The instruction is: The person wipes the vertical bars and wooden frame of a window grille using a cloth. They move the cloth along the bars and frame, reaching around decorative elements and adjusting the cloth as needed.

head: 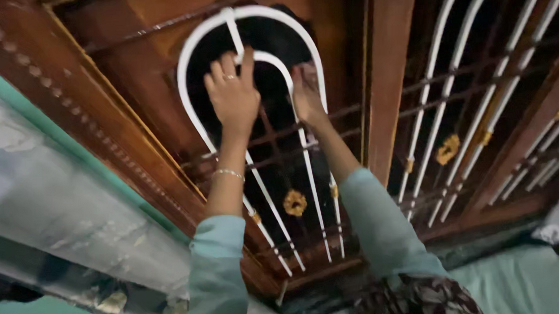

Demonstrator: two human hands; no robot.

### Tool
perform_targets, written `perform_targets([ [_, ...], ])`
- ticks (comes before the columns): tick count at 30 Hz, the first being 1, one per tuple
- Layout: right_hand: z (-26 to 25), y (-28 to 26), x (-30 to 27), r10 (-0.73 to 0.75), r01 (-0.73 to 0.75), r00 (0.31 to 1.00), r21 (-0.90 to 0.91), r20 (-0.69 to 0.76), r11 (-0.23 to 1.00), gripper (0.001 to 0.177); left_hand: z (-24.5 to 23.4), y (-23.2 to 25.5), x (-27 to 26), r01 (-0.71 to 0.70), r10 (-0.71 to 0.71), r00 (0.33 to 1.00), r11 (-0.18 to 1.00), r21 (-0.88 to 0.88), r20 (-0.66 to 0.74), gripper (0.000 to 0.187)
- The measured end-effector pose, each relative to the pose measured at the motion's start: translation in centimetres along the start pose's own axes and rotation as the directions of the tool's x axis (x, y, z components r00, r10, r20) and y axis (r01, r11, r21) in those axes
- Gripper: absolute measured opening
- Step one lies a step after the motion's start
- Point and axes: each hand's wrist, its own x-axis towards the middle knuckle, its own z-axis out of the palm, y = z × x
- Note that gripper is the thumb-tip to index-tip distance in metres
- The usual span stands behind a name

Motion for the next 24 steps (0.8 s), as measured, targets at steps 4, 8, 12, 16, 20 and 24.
perform_targets([
  [4, 1.3, 4.1, 2.9, -0.28, 0.287, 0.957, -0.342, 0.073, 0.895, 0.058, -0.2, 0.0, 0.3, 0.002, -0.002, 1.0, 1.0, -0.022, 0.01, 0.064],
  [8, 1.7, 5.9, 3.7, -0.535, 0.477, 0.844, -0.42, -0.025, 0.772, 0.049, -0.5, 0.2, 0.1, 0.008, -0.008, 1.0, 1.0, -0.026, 0.01, 0.065],
  [12, 1.6, 3.7, 1.6, -0.567, 0.456, 0.822, -0.54, -0.05, 0.708, 0.042, -0.3, -0.1, 0.2, 0.001, -0.001, 1.0, 1.0, -0.026, 0.014, 0.068],
  [16, -0.2, 0.1, -1.7, -0.074, 0.052, 0.993, 0.227, 0.087, 0.973, 0.075, 0.1, -0.1, 0.0, 0.003, -0.003, 1.0, 1.0, -0.022, 0.01, 0.068],
  [20, -1.7, -1.2, -2.8, -0.173, -0.012, 0.943, 0.551, 0.283, 0.834, 0.068, 0.3, -0.1, -0.2, 0.005, -0.005, 1.0, 0.999, -0.046, 0.014, 0.07],
  [24, -1.0, 0.9, -1.4, -0.365, 0.277, 0.908, 0.358, 0.207, 0.892, 0.073, 0.3, -0.4, -0.3, 0.001, -0.001, 1.0, 1.0, -0.013, -0.022, 0.069],
])
